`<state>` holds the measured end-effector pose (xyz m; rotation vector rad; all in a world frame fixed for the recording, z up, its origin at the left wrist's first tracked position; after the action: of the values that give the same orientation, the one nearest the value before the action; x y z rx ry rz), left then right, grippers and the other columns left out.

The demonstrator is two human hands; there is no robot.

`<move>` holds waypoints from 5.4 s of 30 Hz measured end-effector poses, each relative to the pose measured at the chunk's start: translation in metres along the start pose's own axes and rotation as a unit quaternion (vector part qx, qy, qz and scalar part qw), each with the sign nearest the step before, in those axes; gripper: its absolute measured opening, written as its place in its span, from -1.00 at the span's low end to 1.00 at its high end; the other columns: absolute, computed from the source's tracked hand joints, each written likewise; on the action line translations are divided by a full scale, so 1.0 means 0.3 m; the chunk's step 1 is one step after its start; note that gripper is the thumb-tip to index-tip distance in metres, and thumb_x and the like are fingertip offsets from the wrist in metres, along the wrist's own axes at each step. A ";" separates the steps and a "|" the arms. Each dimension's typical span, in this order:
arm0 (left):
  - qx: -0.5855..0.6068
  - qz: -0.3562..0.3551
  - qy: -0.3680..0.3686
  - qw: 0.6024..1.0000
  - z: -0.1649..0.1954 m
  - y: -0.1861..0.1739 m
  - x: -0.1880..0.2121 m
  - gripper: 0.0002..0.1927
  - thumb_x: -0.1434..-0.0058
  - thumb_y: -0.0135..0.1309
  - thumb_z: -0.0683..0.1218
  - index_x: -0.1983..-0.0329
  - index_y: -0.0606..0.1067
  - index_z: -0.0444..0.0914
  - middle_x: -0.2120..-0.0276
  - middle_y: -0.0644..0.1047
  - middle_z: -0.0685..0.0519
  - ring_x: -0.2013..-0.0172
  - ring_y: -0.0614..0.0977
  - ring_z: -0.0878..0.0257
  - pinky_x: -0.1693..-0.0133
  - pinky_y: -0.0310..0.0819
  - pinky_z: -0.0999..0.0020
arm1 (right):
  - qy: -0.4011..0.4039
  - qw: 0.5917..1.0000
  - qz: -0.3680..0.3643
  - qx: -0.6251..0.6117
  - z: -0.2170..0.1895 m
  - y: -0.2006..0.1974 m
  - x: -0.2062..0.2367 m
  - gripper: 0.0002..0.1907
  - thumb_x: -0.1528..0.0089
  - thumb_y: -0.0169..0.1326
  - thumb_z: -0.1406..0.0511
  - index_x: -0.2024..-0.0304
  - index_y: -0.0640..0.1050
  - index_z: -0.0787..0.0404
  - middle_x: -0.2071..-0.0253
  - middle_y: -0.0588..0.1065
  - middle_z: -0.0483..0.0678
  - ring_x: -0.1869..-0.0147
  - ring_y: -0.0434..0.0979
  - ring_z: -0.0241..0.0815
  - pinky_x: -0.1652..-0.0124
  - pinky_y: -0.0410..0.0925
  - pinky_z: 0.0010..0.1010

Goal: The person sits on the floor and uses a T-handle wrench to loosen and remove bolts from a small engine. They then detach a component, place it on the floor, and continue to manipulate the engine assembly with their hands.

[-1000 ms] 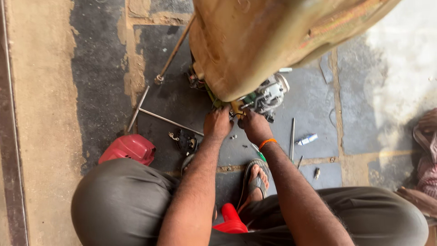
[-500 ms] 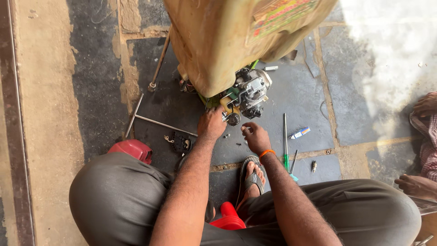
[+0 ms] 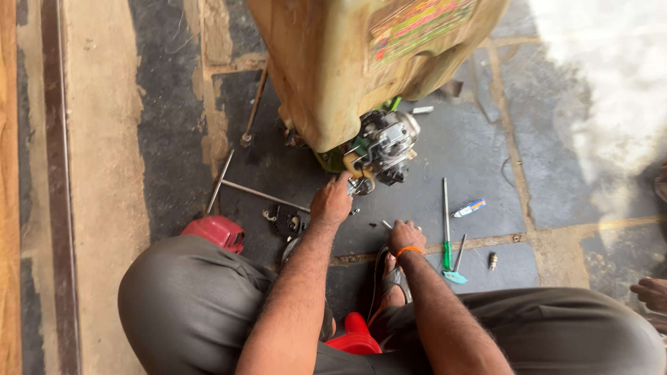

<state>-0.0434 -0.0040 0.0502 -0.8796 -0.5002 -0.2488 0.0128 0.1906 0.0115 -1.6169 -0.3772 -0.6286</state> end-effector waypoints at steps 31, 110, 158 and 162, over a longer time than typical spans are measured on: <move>0.060 -0.020 -0.006 0.998 0.024 0.062 -0.034 -0.40 -0.25 0.12 -0.17 -0.35 0.27 -0.10 -0.27 0.38 -0.03 -0.26 0.46 0.06 -0.24 0.41 0.10 | 0.077 0.748 -0.098 -0.652 -0.027 -0.129 -0.020 -0.75 -0.34 -0.06 0.19 0.05 0.49 0.19 0.25 0.43 -0.05 0.35 0.51 -0.24 0.30 0.47 -0.32; 0.200 0.111 -0.036 0.973 0.001 -0.015 -0.076 -0.49 -0.05 0.20 -0.15 -0.10 0.39 -0.08 -0.11 0.48 0.01 -0.15 0.51 0.00 -0.07 0.47 0.03 | 0.243 0.572 -0.169 -0.765 -0.226 0.003 -0.144 -0.59 -0.44 -0.16 0.06 0.46 0.39 0.05 0.66 0.08 -0.29 0.64 -0.07 -0.35 0.58 -0.07 -0.49; 0.111 -0.080 0.022 0.990 0.030 0.106 -0.134 -0.31 -0.18 0.27 -0.03 -0.32 0.25 -0.24 -0.15 0.49 -0.14 -0.18 0.53 -0.02 -0.18 0.42 0.06 | -0.166 0.972 0.096 -0.137 -0.142 -0.292 0.016 -0.67 -0.34 0.03 0.06 0.18 0.62 0.14 0.46 0.59 0.04 0.40 0.63 -0.05 0.32 0.45 -0.16; 0.145 -0.069 0.066 0.985 0.014 0.130 -0.147 -0.38 -0.24 0.18 -0.08 -0.35 0.30 -0.25 -0.16 0.53 -0.18 -0.18 0.57 -0.04 -0.20 0.45 0.07 | -0.196 0.947 0.135 -0.216 -0.181 -0.272 0.017 -0.68 -0.33 0.04 0.06 0.21 0.62 0.14 0.36 0.62 0.05 0.34 0.63 0.05 0.29 0.45 -0.12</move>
<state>-0.0666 0.0237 0.0036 -0.5423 -0.4613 -0.3493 -0.0402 0.1487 0.0827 -2.1785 -0.3085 -0.1773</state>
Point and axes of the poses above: each hand's wrist, its own x-axis away from the middle knuckle, its own y-axis out of the palm, z = x × y, the point moved 4 cm from there along -x, towards the middle knuckle
